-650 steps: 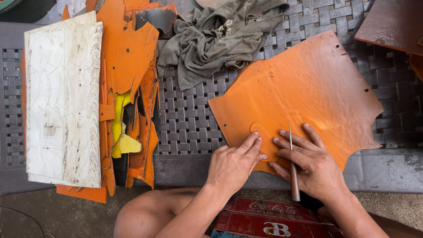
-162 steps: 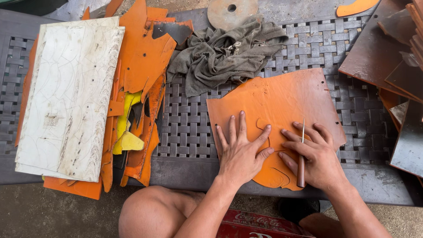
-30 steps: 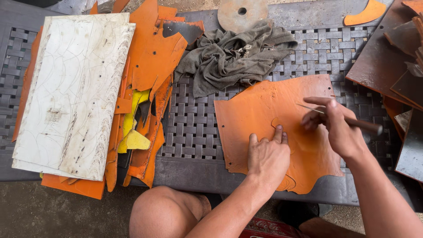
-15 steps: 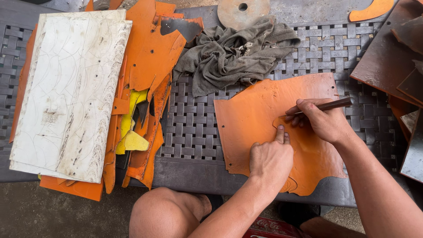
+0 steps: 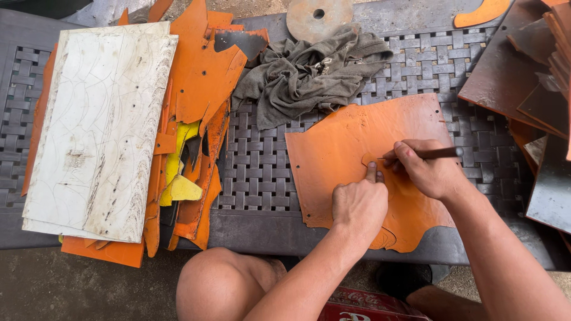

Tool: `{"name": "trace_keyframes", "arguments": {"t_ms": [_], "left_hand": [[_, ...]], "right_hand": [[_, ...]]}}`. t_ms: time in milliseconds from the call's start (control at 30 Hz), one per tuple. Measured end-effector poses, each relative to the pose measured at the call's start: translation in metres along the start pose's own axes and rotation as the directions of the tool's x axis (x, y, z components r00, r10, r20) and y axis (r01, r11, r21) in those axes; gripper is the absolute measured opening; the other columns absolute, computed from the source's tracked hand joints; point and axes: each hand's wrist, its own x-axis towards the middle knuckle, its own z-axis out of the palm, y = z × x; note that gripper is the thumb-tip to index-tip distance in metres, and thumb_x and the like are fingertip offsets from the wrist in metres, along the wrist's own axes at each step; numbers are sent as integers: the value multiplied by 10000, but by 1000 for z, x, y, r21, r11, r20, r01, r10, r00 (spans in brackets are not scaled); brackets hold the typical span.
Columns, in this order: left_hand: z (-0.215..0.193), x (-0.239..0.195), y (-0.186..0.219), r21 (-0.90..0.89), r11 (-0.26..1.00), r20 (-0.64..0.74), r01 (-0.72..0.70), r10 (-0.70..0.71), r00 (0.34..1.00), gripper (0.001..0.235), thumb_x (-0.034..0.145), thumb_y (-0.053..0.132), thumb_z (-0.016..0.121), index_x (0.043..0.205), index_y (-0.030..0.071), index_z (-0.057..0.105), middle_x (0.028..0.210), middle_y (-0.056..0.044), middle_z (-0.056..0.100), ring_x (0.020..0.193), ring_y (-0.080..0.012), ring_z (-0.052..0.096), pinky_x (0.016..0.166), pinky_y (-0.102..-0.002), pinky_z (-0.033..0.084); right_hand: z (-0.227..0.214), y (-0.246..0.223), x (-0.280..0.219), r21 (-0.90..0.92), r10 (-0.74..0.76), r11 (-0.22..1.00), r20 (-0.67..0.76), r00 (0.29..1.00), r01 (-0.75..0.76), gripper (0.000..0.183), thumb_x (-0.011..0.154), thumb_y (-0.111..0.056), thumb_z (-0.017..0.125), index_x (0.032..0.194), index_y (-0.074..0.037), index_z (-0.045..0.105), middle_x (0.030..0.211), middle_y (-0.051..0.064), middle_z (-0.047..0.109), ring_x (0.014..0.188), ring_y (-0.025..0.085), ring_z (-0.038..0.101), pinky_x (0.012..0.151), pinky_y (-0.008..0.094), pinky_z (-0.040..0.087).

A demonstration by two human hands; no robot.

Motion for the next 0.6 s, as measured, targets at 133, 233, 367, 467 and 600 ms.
{"name": "trace_keyframes", "arguments": {"t_ms": [133,233,367,467,600], "left_hand": [[2,-1,-3,-46,999,-135,-14,8,991,403,962,96,532,1351,59,632,1570,-86,421,692,-272,755,618,-434,585],[1,-2,-4,-62,998,-81,-8,3,997,344,1008,106,499,1304,46,662,1597,-71,405,692,-273,748,611,-428,578],[1,0,-3,-36,999,-73,-16,13,997,445,924,55,535,1361,5,601,1602,-87,375,595,-245,753,515,-390,583],[3,3,-4,-14,999,-108,-30,28,994,333,939,77,549,1244,13,663,1510,-122,492,601,-243,749,503,-395,574],[5,15,-10,20,996,-193,-88,90,977,150,890,95,625,857,69,769,1123,-137,739,753,-252,745,590,-401,575]], "right_hand": [[9,-4,-41,-119,-136,986,-166,977,117,337,1034,-201,513,985,32,752,845,142,773,750,209,739,730,332,576],[31,-7,-71,-172,-103,984,-305,947,51,333,1055,-194,537,963,50,743,832,229,722,727,278,712,719,374,563],[63,-12,-104,-215,114,955,-361,925,-202,393,1075,-226,508,904,51,728,813,220,741,679,293,693,697,385,562],[73,-8,-123,169,279,958,-370,886,-231,393,1070,-223,478,1018,61,746,830,214,758,723,282,712,694,377,574],[53,5,-125,467,139,875,-495,858,128,380,1108,-176,428,1083,95,693,954,170,752,823,213,727,799,324,595]]}}
